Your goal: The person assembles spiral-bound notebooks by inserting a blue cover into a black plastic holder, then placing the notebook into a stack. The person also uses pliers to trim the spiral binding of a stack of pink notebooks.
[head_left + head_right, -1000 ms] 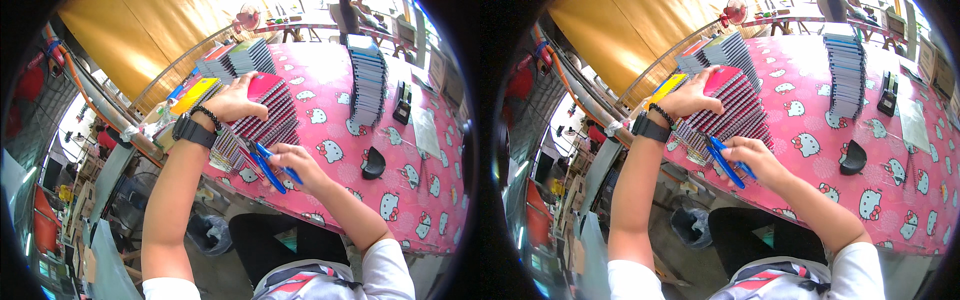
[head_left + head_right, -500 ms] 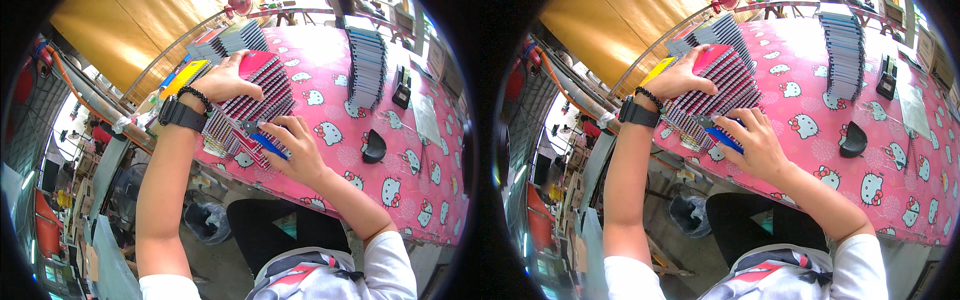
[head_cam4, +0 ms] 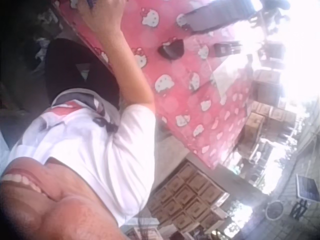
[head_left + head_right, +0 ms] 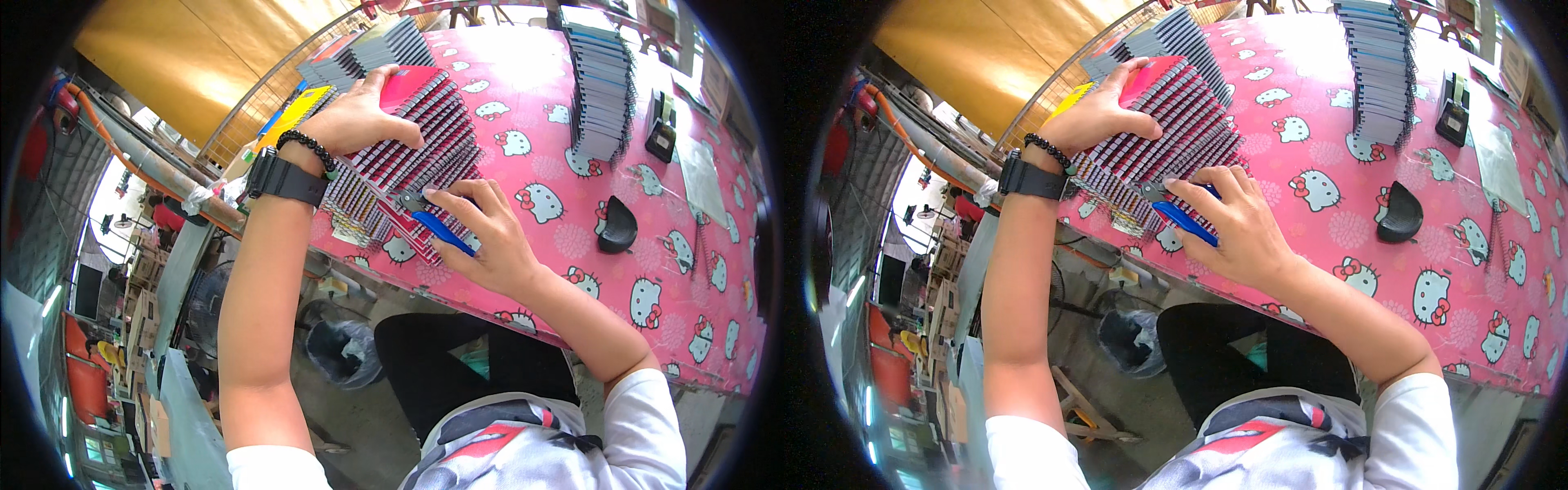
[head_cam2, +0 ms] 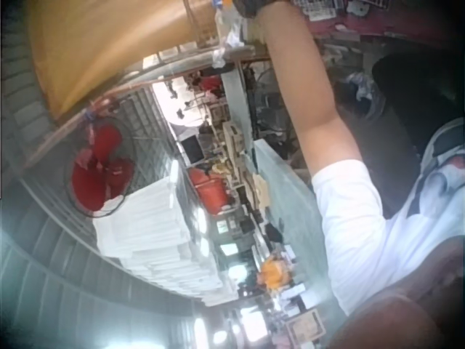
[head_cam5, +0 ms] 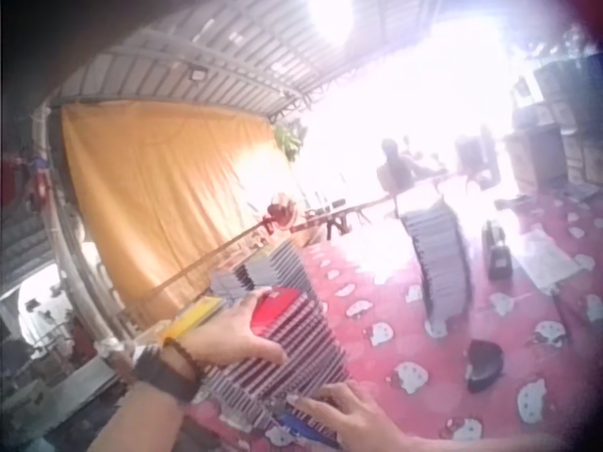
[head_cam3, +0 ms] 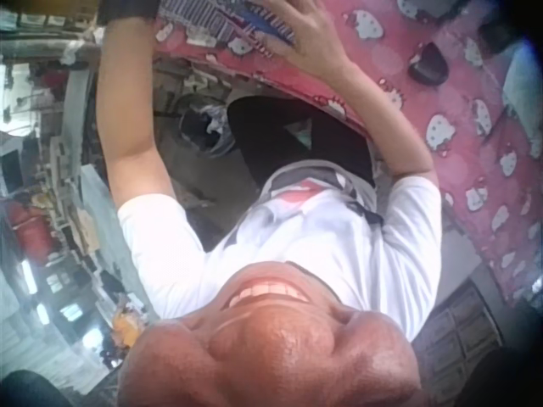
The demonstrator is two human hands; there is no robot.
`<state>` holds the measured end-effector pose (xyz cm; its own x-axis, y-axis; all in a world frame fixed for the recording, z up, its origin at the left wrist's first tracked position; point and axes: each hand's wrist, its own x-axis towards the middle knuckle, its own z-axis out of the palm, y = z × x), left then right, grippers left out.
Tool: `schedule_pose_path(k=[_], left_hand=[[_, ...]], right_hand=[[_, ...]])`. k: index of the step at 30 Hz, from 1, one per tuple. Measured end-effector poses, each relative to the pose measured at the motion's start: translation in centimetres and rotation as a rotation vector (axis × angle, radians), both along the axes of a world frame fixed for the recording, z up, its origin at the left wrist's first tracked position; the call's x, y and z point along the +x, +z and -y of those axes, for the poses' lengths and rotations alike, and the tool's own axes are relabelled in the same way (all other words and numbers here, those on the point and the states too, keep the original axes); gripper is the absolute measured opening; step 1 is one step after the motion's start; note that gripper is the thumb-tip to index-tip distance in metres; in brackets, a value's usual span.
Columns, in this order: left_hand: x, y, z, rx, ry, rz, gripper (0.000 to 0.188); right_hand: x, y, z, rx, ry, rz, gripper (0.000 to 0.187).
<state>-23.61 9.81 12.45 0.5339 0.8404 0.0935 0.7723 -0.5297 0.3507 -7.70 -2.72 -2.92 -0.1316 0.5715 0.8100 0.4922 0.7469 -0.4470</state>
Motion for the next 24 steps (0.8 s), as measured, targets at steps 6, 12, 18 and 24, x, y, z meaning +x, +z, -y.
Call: schedule_pose_path(k=[6,12,18,24], left_hand=[[-0.1,0.0,0.1,-0.008,-0.016,0.007,0.095],[-0.4,-0.2,-0.1,0.012,-0.036,0.007,0.094],[-0.2,-0.1,-0.3,-0.058,-0.05,0.043,0.094],[-0.3,0.0,-0.2,-0.027,-0.06,0.012,0.095]], right_hand=[[0.4,-0.2,-0.7,-0.347,0.402,-0.247,0.044],[0.8,0.1,-0.3,-0.424,0.347,-0.169,0.048],[0.4,0.1,0.1,-0.05,-0.03,0.087,0.052],[1.0,0.8,-0.3,-0.533,0.381,-0.231,0.035]])
